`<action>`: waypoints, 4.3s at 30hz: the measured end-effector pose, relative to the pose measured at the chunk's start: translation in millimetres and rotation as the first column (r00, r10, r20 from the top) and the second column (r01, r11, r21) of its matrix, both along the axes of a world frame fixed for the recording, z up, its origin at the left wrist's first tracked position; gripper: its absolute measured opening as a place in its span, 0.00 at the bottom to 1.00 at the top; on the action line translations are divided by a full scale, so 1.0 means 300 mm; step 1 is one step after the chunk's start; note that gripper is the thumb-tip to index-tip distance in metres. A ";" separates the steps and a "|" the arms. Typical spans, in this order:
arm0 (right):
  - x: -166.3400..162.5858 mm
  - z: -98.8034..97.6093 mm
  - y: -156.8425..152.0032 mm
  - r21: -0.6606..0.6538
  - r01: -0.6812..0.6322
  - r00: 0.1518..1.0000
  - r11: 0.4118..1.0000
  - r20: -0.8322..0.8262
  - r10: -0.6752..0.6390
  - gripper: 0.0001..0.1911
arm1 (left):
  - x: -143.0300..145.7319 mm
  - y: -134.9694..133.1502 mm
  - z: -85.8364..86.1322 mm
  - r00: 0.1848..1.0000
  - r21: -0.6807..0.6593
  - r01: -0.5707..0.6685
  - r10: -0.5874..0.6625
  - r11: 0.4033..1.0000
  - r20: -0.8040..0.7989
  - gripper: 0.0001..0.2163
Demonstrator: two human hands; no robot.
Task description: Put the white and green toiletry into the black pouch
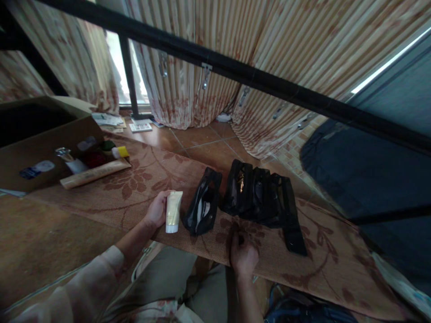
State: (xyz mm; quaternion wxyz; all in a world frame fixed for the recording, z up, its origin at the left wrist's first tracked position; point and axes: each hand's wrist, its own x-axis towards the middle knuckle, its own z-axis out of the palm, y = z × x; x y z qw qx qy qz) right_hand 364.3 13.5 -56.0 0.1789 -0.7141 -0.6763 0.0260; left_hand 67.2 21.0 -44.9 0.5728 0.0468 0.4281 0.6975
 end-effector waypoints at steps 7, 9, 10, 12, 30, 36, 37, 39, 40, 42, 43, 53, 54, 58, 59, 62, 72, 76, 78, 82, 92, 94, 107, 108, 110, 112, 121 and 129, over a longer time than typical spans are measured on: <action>0.008 -0.014 0.000 -0.027 0.030 1.000 0.999 -0.007 -0.031 0.23 | -0.001 -0.004 -0.004 1.000 0.008 0.015 -0.015 1.000 -0.005 0.09; 0.010 -0.016 0.001 -0.041 0.028 1.000 0.999 -0.002 -0.028 0.23 | -0.002 -0.007 -0.004 1.000 0.013 0.020 -0.020 1.000 -0.008 0.09; 0.011 -0.017 0.001 -0.042 0.026 1.000 0.999 -0.001 -0.026 0.23 | -0.003 -0.009 -0.004 1.000 0.017 0.024 -0.024 1.000 -0.011 0.08; 0.011 -0.016 0.001 -0.029 0.015 1.000 0.999 -0.003 -0.015 0.23 | -0.007 -0.013 -0.005 0.999 0.025 0.031 -0.031 0.999 -0.015 0.08; 0.005 -0.009 0.001 0.009 -0.002 1.000 1.000 -0.013 0.002 0.24 | -0.026 -0.025 -0.003 0.997 0.080 0.060 -0.064 0.995 0.038 0.10; 0.006 -0.010 0.002 0.011 0.006 1.000 1.000 -0.012 -0.006 0.24 | -0.024 -0.024 0.003 0.994 0.104 0.082 -0.089 0.991 0.064 0.09; 0.007 -0.011 0.002 0.006 0.005 1.000 1.000 -0.013 -0.005 0.24 | -0.023 -0.024 0.004 0.993 0.108 0.094 -0.102 0.990 0.066 0.09; 0.010 -0.015 0.004 0.001 0.004 1.000 1.000 -0.021 -0.004 0.24 | -0.023 -0.024 0.007 0.989 0.110 0.118 -0.126 0.987 0.071 0.09; 0.012 -0.016 0.004 -0.001 -0.001 1.000 1.000 -0.026 0.001 0.23 | -0.023 -0.024 0.007 0.988 0.111 0.127 -0.135 0.986 0.073 0.09; 0.014 -0.019 0.006 0.002 -0.010 1.000 1.000 -0.029 0.010 0.23 | -0.023 -0.024 0.006 0.987 0.114 0.133 -0.142 0.985 0.078 0.09; 0.014 -0.019 0.007 0.007 -0.012 1.000 1.000 -0.027 0.013 0.23 | -0.023 -0.023 0.005 0.986 0.116 0.135 -0.145 0.984 0.079 0.09; 0.006 -0.007 -0.001 0.014 -0.003 1.000 1.000 -0.017 0.004 0.24 | -0.017 -0.022 0.008 0.989 0.138 0.143 -0.148 0.980 0.029 0.14; 0.005 -0.007 -0.001 0.032 -0.006 1.000 0.999 -0.015 0.007 0.24 | -0.016 -0.022 0.009 0.988 0.135 0.146 -0.150 0.980 0.023 0.15; 0.006 -0.008 0.002 0.068 -0.030 0.999 0.997 -0.013 0.031 0.26 | -0.014 -0.022 0.009 0.986 0.128 0.161 -0.164 0.979 0.013 0.15; 0.006 -0.008 0.002 0.063 -0.032 0.999 0.998 -0.013 0.033 0.26 | -0.014 -0.022 0.008 0.986 0.127 0.162 -0.165 0.979 0.014 0.15; 0.004 -0.007 0.001 0.040 -0.016 1.000 0.999 -0.004 0.016 0.24 | -0.015 -0.022 0.009 0.986 0.130 0.161 -0.165 0.978 0.023 0.15; 0.004 -0.003 -0.001 -0.006 -0.004 1.000 1.000 -0.012 0.004 0.21 | -0.014 -0.024 0.007 0.990 0.124 0.134 -0.139 0.983 0.027 0.14; 0.007 -0.008 0.006 -0.060 0.021 1.000 0.998 -0.019 -0.023 0.20 | -0.038 -0.022 0.045 0.995 0.139 0.086 -0.076 0.987 -0.071 0.11; 0.008 -0.008 0.008 -0.066 0.014 0.999 0.998 -0.028 -0.016 0.19 | -0.059 -0.022 0.088 0.974 0.171 0.079 -0.039 0.982 -0.223 0.10; 0.006 -0.009 0.008 -0.054 0.033 0.999 0.998 -0.021 -0.034 0.19 | -0.089 -0.032 0.163 0.765 0.200 0.149 0.015 0.968 -0.644 0.08; 0.006 -0.015 0.003 -0.034 0.029 0.999 0.999 -0.033 -0.030 0.18 | -0.040 -0.099 -0.021 0.590 0.059 0.204 -0.075 0.977 -0.804 0.12; 0.007 -0.016 0.003 -0.025 0.024 0.999 0.999 -0.026 -0.025 0.18 | -0.042 -0.099 -0.030 0.582 0.011 0.222 -0.123 0.975 -0.804 0.11; -0.003 -0.005 -0.001 -0.080 0.028 0.999 0.996 -0.038 -0.031 0.17 | -0.050 -0.098 0.011 0.606 -0.025 0.230 -0.164 0.973 -0.778 0.07; -0.003 -0.006 0.000 -0.083 0.030 0.999 0.996 -0.038 -0.033 0.17 | -0.050 -0.099 0.016 0.607 -0.026 0.234 -0.167 0.972 -0.777 0.07; -0.003 -0.005 0.001 -0.085 0.029 0.999 0.996 -0.038 -0.032 0.17 | -0.051 -0.099 0.024 0.608 -0.027 0.250 -0.179 0.968 -0.774 0.07; -0.003 -0.005 0.002 -0.079 0.021 0.999 0.997 -0.037 -0.024 0.16 | -0.051 -0.101 0.029 0.615 -0.028 0.267 -0.193 0.963 -0.764 0.07; -0.005 -0.007 0.008 -0.066 0.014 1.000 0.998 -0.022 -0.015 0.15 | -0.055 -0.109 0.027 0.637 -0.054 0.294 -0.238 0.954 -0.733 0.09; -0.008 -0.008 0.000 -0.094 0.046 0.998 0.995 -0.030 -0.049 0.15 | -0.060 -0.101 0.006 0.616 -0.042 0.260 -0.199 0.965 -0.762 0.08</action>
